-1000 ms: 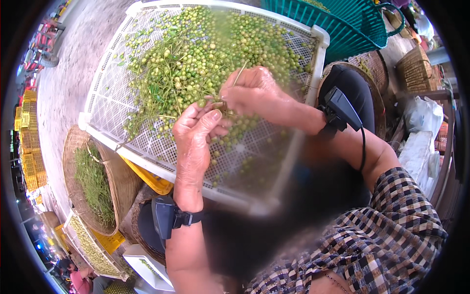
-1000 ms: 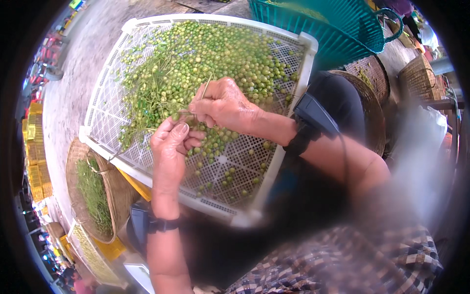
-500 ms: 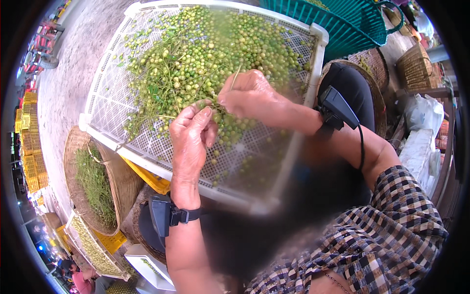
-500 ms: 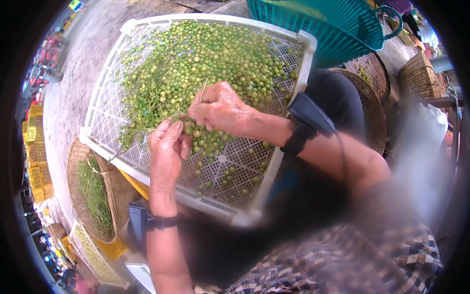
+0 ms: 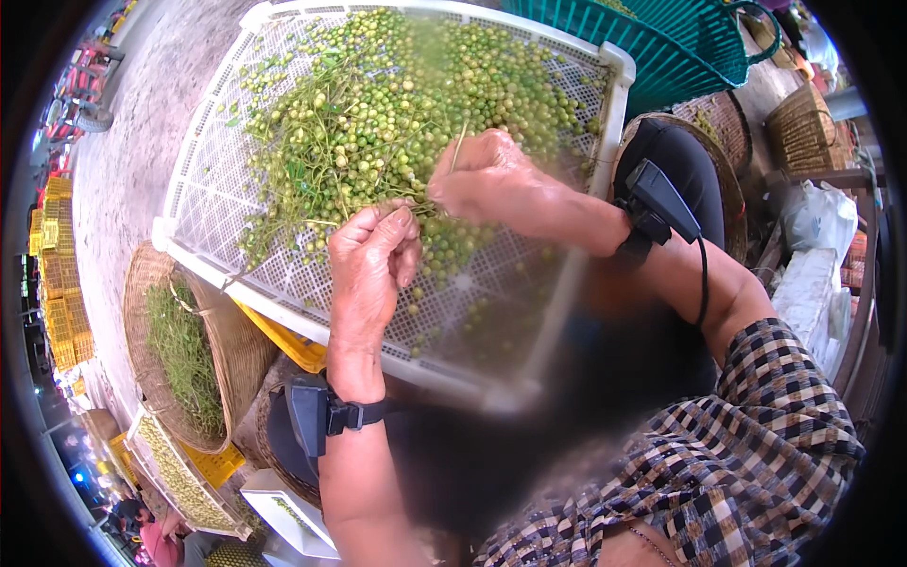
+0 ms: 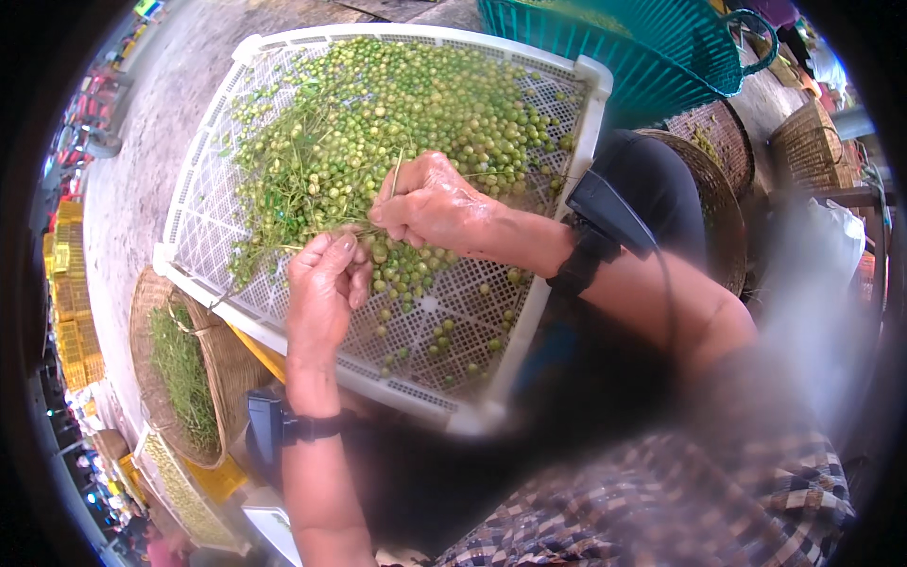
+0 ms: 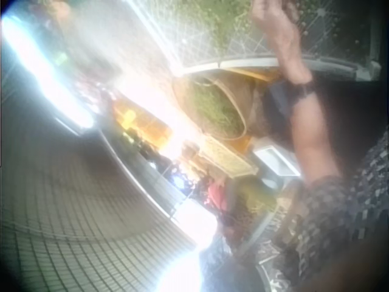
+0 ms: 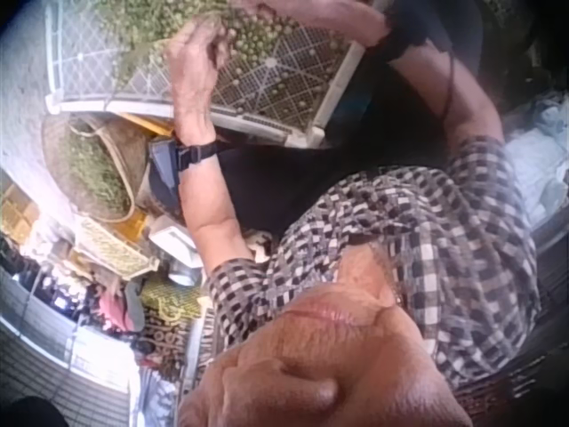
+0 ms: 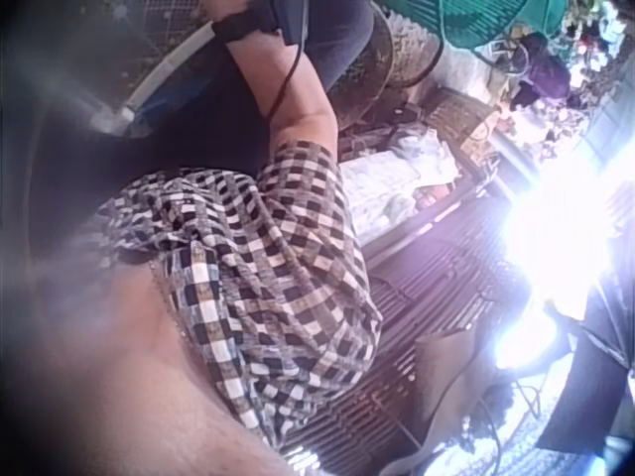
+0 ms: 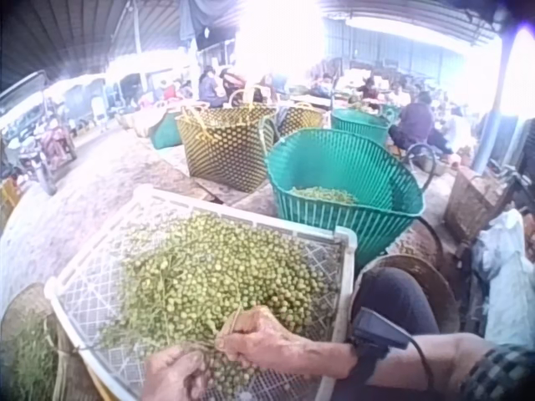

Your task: Strip small green berries or peppercorns from stems into a tray.

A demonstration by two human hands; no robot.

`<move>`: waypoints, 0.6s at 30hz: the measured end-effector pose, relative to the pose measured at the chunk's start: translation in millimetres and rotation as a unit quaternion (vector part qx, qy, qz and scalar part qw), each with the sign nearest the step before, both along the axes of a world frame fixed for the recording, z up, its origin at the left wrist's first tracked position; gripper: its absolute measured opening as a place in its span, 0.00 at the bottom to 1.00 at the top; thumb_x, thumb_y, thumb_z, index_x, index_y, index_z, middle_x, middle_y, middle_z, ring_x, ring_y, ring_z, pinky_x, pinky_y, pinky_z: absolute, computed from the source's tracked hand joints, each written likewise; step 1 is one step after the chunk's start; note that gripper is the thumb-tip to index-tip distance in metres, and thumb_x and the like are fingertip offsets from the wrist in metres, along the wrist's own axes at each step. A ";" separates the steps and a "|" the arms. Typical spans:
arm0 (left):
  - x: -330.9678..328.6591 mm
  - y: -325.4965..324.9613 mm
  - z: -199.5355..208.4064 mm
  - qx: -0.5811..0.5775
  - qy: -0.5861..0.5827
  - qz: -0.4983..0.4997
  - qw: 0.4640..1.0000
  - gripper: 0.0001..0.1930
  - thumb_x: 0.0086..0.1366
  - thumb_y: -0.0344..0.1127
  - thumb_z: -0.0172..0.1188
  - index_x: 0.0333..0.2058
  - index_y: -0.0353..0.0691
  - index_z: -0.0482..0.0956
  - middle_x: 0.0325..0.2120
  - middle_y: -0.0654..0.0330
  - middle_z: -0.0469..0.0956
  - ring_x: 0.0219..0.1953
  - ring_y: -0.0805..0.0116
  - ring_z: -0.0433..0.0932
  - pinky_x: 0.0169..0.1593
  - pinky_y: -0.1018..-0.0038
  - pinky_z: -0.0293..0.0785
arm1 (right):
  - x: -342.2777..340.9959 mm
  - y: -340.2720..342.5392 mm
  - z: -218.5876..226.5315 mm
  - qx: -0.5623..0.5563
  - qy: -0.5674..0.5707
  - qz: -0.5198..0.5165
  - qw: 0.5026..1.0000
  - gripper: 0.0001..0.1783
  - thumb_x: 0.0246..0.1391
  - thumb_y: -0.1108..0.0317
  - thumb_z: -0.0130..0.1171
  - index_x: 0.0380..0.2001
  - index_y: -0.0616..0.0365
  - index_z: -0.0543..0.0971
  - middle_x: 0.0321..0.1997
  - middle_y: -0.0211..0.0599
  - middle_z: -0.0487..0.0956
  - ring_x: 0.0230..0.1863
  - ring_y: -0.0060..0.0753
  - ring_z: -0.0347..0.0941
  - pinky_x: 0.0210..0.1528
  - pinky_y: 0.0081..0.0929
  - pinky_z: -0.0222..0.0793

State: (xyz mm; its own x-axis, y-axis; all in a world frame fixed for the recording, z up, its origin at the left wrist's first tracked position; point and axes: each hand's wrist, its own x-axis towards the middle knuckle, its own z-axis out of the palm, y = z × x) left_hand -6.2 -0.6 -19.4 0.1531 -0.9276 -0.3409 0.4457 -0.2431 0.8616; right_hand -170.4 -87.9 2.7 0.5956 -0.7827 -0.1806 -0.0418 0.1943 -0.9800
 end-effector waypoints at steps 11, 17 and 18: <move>2.6 3.6 -3.1 0.024 -0.127 -0.064 0.990 0.06 0.62 0.29 0.56 0.32 0.31 0.77 0.19 0.65 0.72 0.14 0.82 0.65 0.14 0.86 0.54 | 0.9 -2.5 -13.9 0.057 -0.042 -0.063 0.995 0.16 0.42 0.75 0.57 0.06 0.66 0.69 0.15 0.34 0.69 0.14 0.22 0.63 0.15 0.25 0.56; -3.2 -0.2 0.4 0.054 -0.086 -0.067 0.993 0.05 0.61 0.28 0.56 0.34 0.32 0.75 0.23 0.63 0.73 0.16 0.81 0.65 0.14 0.86 0.54 | 5.7 3.3 -15.3 0.028 -0.035 -0.036 0.998 0.16 0.45 0.74 0.56 0.07 0.65 0.70 0.16 0.35 0.70 0.14 0.21 0.64 0.14 0.22 0.56; 0.2 -0.7 0.2 0.055 -0.077 -0.075 0.993 0.05 0.61 0.28 0.56 0.33 0.33 0.75 0.22 0.63 0.73 0.16 0.81 0.65 0.15 0.86 0.54 | 3.9 2.9 -17.9 0.033 -0.031 -0.036 0.998 0.16 0.45 0.74 0.57 0.08 0.64 0.71 0.16 0.35 0.70 0.14 0.22 0.64 0.14 0.22 0.57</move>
State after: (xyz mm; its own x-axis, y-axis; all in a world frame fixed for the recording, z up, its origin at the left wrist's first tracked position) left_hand -6.1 -1.4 -19.2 0.0734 -0.9022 -0.4250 0.2627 -0.3936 0.8809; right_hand -166.5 -85.0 -15.2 0.5505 -0.8112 -0.1972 0.0349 0.2584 -0.9654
